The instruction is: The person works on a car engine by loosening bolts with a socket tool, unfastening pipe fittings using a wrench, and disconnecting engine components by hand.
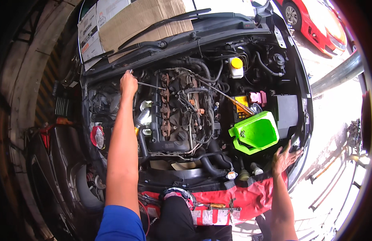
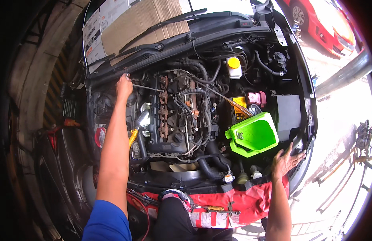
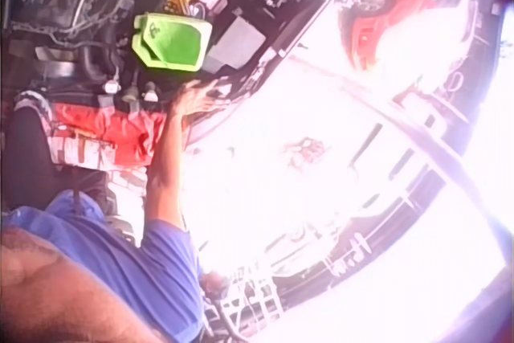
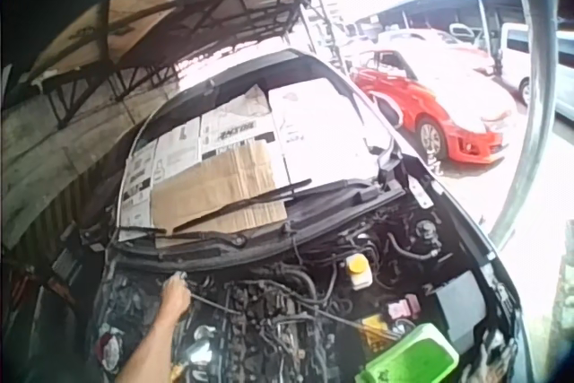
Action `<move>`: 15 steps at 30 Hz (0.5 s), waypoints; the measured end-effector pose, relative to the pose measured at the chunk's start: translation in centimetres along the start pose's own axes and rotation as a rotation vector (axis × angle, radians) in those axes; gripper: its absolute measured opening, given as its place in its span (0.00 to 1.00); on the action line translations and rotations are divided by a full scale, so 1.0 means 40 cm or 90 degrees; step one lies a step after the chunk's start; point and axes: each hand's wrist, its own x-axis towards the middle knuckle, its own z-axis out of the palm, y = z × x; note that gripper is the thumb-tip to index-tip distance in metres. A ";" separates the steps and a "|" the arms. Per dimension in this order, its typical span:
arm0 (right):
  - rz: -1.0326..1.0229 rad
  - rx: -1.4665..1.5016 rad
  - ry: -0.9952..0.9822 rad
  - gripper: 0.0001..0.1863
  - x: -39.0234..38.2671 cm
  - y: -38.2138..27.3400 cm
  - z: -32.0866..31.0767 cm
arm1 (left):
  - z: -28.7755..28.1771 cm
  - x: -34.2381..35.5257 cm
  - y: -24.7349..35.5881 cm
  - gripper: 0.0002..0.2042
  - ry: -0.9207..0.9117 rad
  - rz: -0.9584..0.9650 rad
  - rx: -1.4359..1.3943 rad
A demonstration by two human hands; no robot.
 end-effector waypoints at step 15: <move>-0.011 -0.017 0.003 0.38 -0.007 0.023 0.007 | 0.109 -0.034 0.158 0.20 0.273 0.101 0.138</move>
